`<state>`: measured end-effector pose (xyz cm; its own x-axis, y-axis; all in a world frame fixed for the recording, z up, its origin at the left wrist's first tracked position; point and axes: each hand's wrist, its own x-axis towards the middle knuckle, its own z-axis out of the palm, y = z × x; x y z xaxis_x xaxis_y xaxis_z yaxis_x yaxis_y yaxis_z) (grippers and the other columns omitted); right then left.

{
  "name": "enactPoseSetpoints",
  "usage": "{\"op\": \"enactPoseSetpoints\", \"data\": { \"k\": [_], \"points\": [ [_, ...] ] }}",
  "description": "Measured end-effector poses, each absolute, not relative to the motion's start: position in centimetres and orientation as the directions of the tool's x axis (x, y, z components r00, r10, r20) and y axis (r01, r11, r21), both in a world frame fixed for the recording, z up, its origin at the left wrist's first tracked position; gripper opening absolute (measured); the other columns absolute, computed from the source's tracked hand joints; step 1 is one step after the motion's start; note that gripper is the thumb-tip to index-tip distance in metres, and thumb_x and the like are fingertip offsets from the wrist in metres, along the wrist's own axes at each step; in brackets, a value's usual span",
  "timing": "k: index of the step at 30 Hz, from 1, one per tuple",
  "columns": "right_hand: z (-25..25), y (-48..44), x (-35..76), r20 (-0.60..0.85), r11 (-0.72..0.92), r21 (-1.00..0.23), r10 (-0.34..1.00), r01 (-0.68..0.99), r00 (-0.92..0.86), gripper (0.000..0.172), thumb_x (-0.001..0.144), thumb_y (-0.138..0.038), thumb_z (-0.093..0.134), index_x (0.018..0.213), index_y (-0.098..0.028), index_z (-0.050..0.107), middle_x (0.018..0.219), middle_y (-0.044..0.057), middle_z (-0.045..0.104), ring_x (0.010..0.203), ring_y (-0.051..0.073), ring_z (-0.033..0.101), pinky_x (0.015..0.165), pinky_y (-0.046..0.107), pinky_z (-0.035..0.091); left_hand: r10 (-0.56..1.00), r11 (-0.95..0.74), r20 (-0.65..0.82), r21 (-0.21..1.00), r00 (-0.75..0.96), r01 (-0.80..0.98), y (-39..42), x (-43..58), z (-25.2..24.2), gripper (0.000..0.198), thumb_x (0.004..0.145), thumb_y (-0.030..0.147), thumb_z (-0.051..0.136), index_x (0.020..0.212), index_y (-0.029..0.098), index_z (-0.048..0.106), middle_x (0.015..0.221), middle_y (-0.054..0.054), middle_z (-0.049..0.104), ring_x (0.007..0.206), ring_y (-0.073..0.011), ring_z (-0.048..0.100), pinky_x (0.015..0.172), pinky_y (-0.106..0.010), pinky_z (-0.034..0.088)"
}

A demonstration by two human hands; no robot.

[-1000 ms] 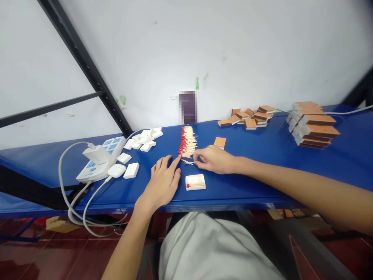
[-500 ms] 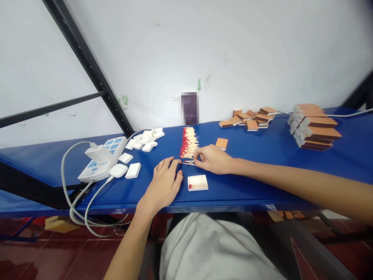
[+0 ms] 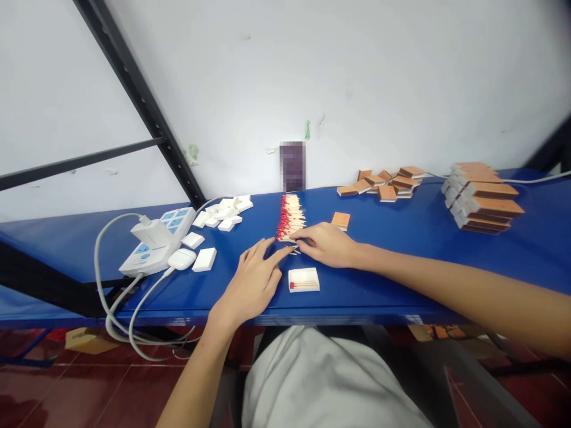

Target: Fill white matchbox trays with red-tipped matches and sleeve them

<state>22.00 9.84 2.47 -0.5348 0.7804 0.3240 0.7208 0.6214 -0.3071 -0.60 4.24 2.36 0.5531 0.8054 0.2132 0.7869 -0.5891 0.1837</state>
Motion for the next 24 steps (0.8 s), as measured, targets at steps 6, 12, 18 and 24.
{"op": "enactPoseSetpoints", "data": {
  "k": [6, 12, 18, 24],
  "points": [
    [2.56, 9.71, 22.14, 0.327, 0.672, -0.316, 0.739, 0.669, -0.589, 0.034, 0.094, -0.026, 0.049, 0.119, -0.023, 0.071, 0.1, 0.004, 0.077, 0.086, 0.019, 0.069, 0.074, 0.026, 0.045, 0.779, -0.627, 0.163, 0.203, 0.605, 0.752, 4.17, -0.77, 2.49, 0.051, 0.1, 0.018, 0.031, 0.148, 0.031, 0.042, 0.159, -0.002, 0.032, 0.149, -0.0264, 0.024, 0.119, -0.055, 0.026],
    [2.56, 9.69, 22.16, 0.319, 0.662, -0.282, 0.747, 0.695, -0.583, 0.034, 0.094, -0.026, 0.049, 0.12, -0.023, 0.07, 0.099, 0.004, 0.077, 0.085, 0.019, 0.07, 0.073, 0.026, 0.044, 0.757, -0.653, 0.202, 0.216, 0.622, 0.725, 4.17, -0.78, 2.61, 0.048, 0.099, 0.017, 0.032, 0.145, 0.022, 0.047, 0.152, -0.005, 0.045, 0.144, -0.0235, 0.033, 0.119, -0.049, 0.03],
    [2.5, 9.8, 22.2, 0.324, 0.659, -0.253, 0.747, 0.708, -0.58, 0.034, 0.093, -0.025, 0.049, 0.12, -0.022, 0.07, 0.097, 0.005, 0.077, 0.084, 0.02, 0.07, 0.071, 0.027, 0.043, 0.753, -0.656, 0.261, 0.239, 0.604, 0.716, 4.11, -0.86, 2.45, 0.046, 0.099, 0.018, 0.033, 0.14, 0.019, 0.052, 0.146, -0.006, 0.052, 0.139, -0.023, 0.041, 0.117, -0.047, 0.033],
    [2.68, 9.66, 22.26, 0.309, 0.683, -0.276, 0.729, 0.677, -0.61, 0.034, 0.095, -0.026, 0.048, 0.12, -0.024, 0.069, 0.103, 0.004, 0.077, 0.087, 0.019, 0.069, 0.072, 0.026, 0.042, 0.758, -0.65, 0.279, 0.259, 0.589, 0.715, 3.97, -0.79, 2.49, 0.045, 0.099, 0.018, 0.033, 0.14, 0.021, 0.051, 0.145, -0.006, 0.051, 0.135, -0.0228, 0.043, 0.116, -0.045, 0.034]
  ]
}}
